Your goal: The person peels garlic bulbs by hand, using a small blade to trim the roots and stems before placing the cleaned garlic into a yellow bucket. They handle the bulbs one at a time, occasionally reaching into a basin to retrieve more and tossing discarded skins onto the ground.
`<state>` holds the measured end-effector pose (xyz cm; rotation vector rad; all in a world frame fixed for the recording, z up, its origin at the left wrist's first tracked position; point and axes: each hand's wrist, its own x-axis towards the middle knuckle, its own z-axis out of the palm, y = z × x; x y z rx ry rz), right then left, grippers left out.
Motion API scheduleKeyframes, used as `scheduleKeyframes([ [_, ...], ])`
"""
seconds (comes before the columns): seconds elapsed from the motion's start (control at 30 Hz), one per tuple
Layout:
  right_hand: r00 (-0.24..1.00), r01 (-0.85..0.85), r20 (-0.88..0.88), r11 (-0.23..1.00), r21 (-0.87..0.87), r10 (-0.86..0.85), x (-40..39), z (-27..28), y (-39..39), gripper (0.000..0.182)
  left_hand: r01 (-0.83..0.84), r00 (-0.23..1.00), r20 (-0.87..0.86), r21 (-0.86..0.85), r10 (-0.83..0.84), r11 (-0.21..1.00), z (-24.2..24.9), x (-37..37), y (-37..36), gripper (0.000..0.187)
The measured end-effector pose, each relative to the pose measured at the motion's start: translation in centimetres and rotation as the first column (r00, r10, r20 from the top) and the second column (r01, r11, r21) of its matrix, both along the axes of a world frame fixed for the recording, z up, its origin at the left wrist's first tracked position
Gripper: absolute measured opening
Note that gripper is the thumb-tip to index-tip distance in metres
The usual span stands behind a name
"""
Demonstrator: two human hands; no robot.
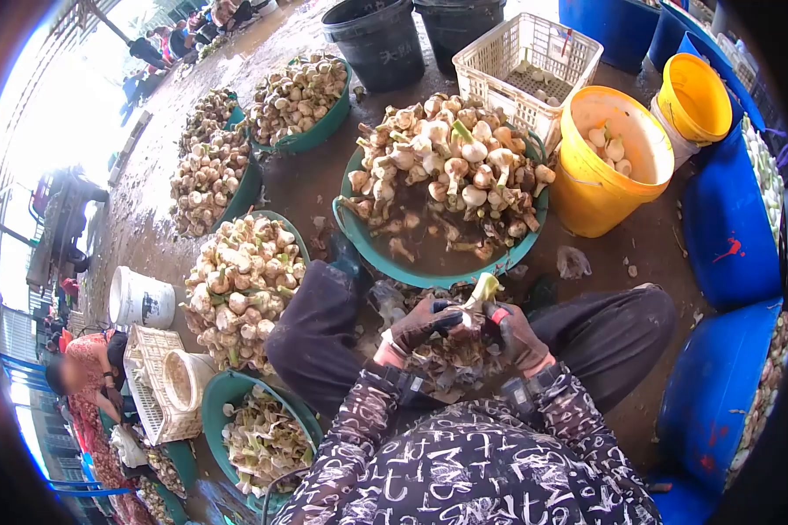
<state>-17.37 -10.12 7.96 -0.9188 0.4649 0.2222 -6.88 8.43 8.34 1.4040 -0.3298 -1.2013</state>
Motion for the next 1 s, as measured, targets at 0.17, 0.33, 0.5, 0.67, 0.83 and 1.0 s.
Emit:
scheduleKeyframes([
  [0.17, 0.968, 0.040, -0.248, 0.957, 0.286, 0.034, 0.6, 0.5, 0.2, 0.039, -0.228, 0.968, 0.103, -0.001, 0.227, 0.974, -1.5, -2.1, -2.2, 0.048],
  [0.33, 0.991, 0.047, -0.131, 0.996, 0.075, -0.037, 0.7, -3.1, -0.5, 0.034, -0.441, 0.590, 0.746, -0.023, 0.310, 0.897, -0.4, -2.7, -2.5, 0.062],
  [0.5, 0.995, -0.096, -0.054, 0.938, -0.334, 0.083, 0.7, -4.5, -1.0, 0.031, -0.210, 0.723, 0.691, 0.233, -0.010, 0.950, -2.6, -2.9, -2.5, 0.035],
  [0.67, 0.978, -0.165, 0.124, 0.985, -0.051, 0.171, 0.7, 4.0, -1.9, 0.039, -0.357, 0.933, -0.083, -0.087, 0.350, 0.930, -2.3, -2.1, -0.7, 0.025],
  [0.83, 0.916, -0.041, 0.304, 0.817, -0.576, 0.260, 0.9, 1.6, -0.8, 0.050, -0.213, 0.789, 0.562, -0.130, 0.249, 0.968, -4.6, -2.3, 0.2, 0.030],
  [1.0, 0.862, 0.274, 0.386, 0.338, -0.900, 0.330, 0.5, -0.4, 1.1, 0.024, -0.147, 0.461, 0.873, -0.105, 0.162, 0.984, -1.8, -2.2, 0.0, 0.032],
])
